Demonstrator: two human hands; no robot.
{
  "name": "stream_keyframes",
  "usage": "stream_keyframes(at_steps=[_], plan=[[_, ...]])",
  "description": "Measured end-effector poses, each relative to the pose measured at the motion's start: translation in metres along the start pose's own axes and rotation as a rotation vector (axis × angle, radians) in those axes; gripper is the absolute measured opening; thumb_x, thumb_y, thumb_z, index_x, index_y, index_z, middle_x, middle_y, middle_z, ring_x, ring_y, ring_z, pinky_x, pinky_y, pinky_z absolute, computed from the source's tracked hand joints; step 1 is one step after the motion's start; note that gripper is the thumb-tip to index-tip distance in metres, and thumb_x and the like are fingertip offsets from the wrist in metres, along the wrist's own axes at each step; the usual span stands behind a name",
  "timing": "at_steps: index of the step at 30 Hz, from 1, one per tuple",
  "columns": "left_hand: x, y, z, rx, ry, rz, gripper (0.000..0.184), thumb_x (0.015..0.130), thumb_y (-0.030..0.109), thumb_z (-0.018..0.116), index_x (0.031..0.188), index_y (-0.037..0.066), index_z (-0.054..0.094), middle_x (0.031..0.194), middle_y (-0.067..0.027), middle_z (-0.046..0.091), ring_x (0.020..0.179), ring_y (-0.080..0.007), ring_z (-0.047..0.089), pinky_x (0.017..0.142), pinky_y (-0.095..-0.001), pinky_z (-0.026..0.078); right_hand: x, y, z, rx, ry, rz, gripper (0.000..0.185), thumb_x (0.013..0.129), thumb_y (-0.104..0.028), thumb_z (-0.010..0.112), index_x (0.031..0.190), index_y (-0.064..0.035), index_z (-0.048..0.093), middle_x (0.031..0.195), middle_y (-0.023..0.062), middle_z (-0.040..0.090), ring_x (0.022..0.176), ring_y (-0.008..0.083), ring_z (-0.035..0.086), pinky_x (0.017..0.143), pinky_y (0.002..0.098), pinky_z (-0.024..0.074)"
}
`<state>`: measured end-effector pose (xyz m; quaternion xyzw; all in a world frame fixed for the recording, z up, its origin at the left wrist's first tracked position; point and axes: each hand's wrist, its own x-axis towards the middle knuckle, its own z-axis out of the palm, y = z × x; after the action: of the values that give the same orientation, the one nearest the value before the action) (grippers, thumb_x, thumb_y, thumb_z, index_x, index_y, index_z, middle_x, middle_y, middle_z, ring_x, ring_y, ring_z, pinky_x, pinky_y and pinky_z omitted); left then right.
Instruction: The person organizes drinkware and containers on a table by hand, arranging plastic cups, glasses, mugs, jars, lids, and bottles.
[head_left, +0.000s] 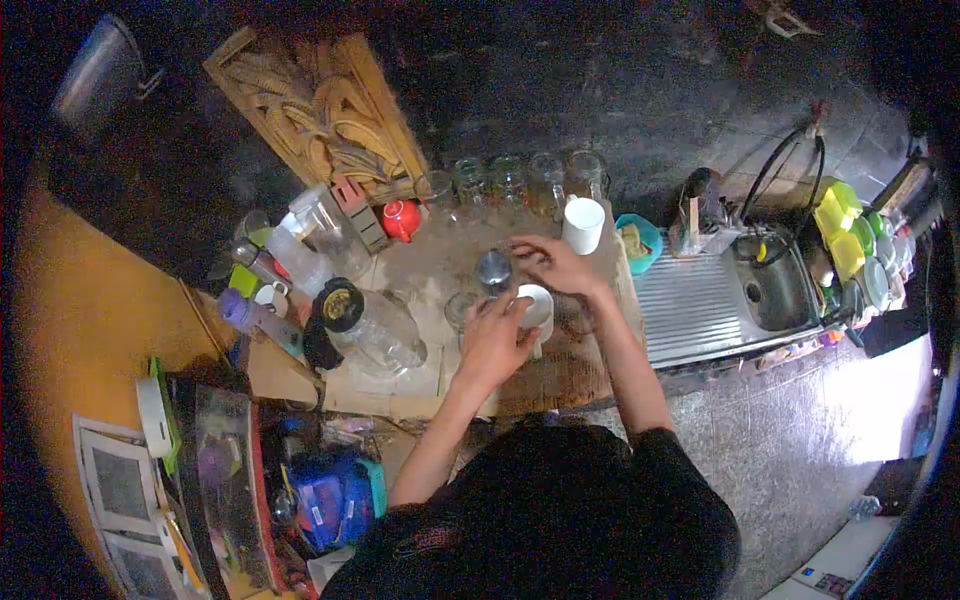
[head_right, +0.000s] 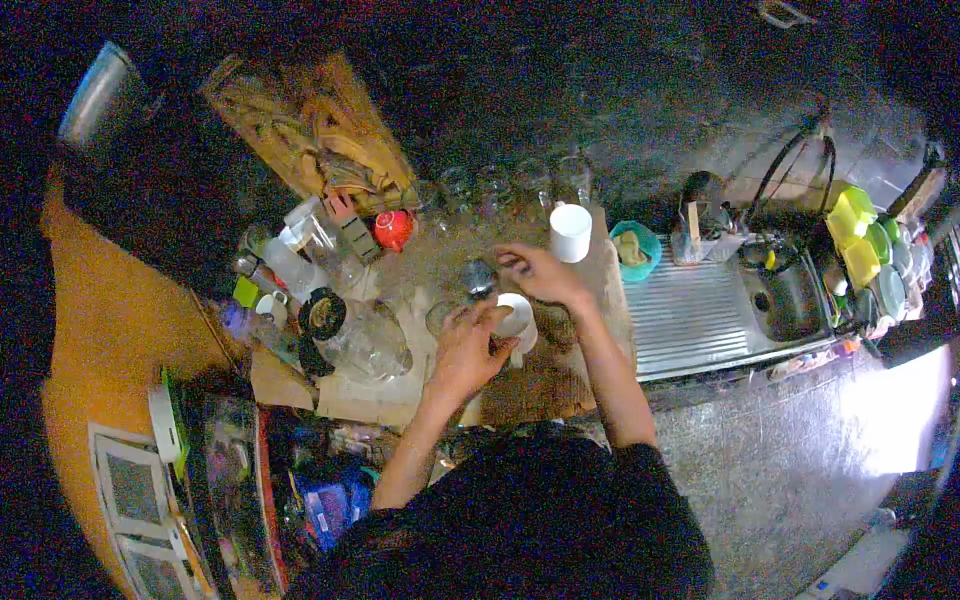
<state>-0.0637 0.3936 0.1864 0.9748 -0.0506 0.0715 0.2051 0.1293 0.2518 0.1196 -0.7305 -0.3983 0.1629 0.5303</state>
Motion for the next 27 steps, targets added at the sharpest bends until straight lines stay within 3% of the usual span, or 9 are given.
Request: stream_keyframes(at_steps=[3, 5, 6, 7, 9, 10, 17, 19, 27], plan=[[-0.002, -0.004, 0.013, 0.003, 0.114, 0.077, 0.05, 0.089, 0.029, 0.076, 0.132, 0.008, 0.061, 0.138, -0.0176, 0.062, 0.125, -0.0353, 0.061, 0.112, -0.0534, 0.039, -0.04, -0.014, -0.009, 0.173, 0.11, 0.119, 0.058, 0.091, -0.002, 0.069, 0.148, -0.0069, 0.056, 0.129, 0.0116, 0.071, 0.106, 0.0184, 0.068, 0.091, 0.029, 0.0542], [-0.003, -0.005, 0.017, -0.092, 0.18, 0.101, 0.054, 0.088, 0.026, 0.078, 0.135, 0.006, 0.059, 0.139, -0.0189, 0.061, 0.127, -0.0369, 0.059, 0.112, -0.0536, 0.038, -0.065, -0.018, -0.008, 0.115, 0.014, -0.056, 0.06, 0.092, -0.001, 0.064, 0.151, -0.0053, 0.053, 0.135, 0.0131, 0.068, 0.116, 0.0181, 0.066, 0.096, 0.0298, 0.0527], [-0.001, -0.002, 0.012, -0.094, 0.177, 0.104, 0.054, 0.088, 0.026, 0.078, 0.135, 0.006, 0.059, 0.139, -0.0189, 0.061, 0.127, -0.0369, 0.059, 0.112, -0.0536, 0.038, -0.075, -0.024, -0.01, 0.291, -0.112, -0.065, 0.072, 0.087, -0.002, 0.068, 0.156, -0.0076, 0.047, 0.15, 0.0132, 0.057, 0.134, 0.0209, 0.056, 0.107, 0.0351, 0.0474], [-0.001, 0.001, 0.004, -0.137, 0.141, 0.072, 0.057, 0.087, 0.025, 0.079, 0.136, 0.006, 0.058, 0.14, -0.0196, 0.061, 0.128, -0.0378, 0.058, 0.112, -0.0537, 0.038, -0.081, -0.03, -0.007, 0.292, -0.104, -0.062, 0.072, 0.087, -0.002, 0.068, 0.156, -0.0076, 0.047, 0.15, 0.0132, 0.057, 0.134, 0.0209, 0.056, 0.107, 0.0351, 0.0474], [0.0, 0.0, 0.001, -0.179, 0.099, 0.053, 0.059, 0.086, 0.023, 0.079, 0.138, 0.005, 0.057, 0.142, -0.0203, 0.06, 0.129, -0.0386, 0.058, 0.113, -0.0537, 0.038, -0.087, -0.039, 0.002, 0.686, -0.235, -0.134, 0.104, 0.068, 0.001, 0.075, 0.163, -0.0093, 0.035, 0.164, 0.0104, 0.042, 0.15, 0.022, 0.038, 0.122, 0.0407, 0.0336], [0.0, -0.005, 0.004, -0.184, 0.099, 0.064, 0.06, 0.086, 0.023, 0.08, 0.138, 0.005, 0.057, 0.143, -0.0211, 0.059, 0.131, -0.0402, 0.056, 0.113, -0.0537, 0.038, -0.082, -0.037, 0.011, 0.348, -0.21, -0.029, 0.116, 0.064, -0.003, 0.081, 0.166, -0.0105, 0.026, 0.168, 0.0099, 0.034, 0.153, 0.0214, 0.03, 0.126, 0.0432, 0.0266], [-0.017, -0.013, -0.026, -0.141, 0.357, 0.007, 0.061, 0.086, 0.027, 0.082, 0.138, 0.005, 0.058, 0.154, -0.0229, 0.048, 0.143, -0.0446, 0.044, 0.118, -0.0547, 0.034, -0.092, -0.055, 0.014, 0.041, 0.017, -0.093, 0.108, 0.069, -0.012, 0.092, 0.162, -0.0118, 0.035, 0.159, 0.0146, 0.045, 0.149, 0.03, 0.04, 0.124, 0.0427, 0.032], [-0.022, -0.033, -0.021, -0.129, 0.37, -0.013, 0.062, 0.087, 0.028, 0.081, 0.14, 0.005, 0.057, 0.156, -0.0223, 0.046, 0.145, -0.0438, 0.042, 0.119, -0.0542, 0.034, -0.104, -0.069, 0.012, -0.17, 0.253, -0.055, 0.102, 0.067, -0.01, 0.09, 0.157, -0.0111, 0.043, 0.154, 0.0155, 0.05, 0.141, 0.0341, 0.047, 0.121, 0.0442, 0.0351], [-0.038, -0.054, -0.004, -0.18, 0.309, -0.091, 0.066, 0.087, 0.025, 0.08, 0.144, 0.004, 0.054, 0.155, -0.0232, 0.048, 0.14, -0.0436, 0.048, 0.117, -0.0518, 0.038, -0.119, -0.057, 0.004, -0.321, 0.215, -0.03, 0.1, 0.063, -0.009, 0.089, 0.153, -0.0111, 0.046, 0.147, 0.0172, 0.054, 0.138, 0.0385, 0.05, 0.119, 0.046, 0.0368]])
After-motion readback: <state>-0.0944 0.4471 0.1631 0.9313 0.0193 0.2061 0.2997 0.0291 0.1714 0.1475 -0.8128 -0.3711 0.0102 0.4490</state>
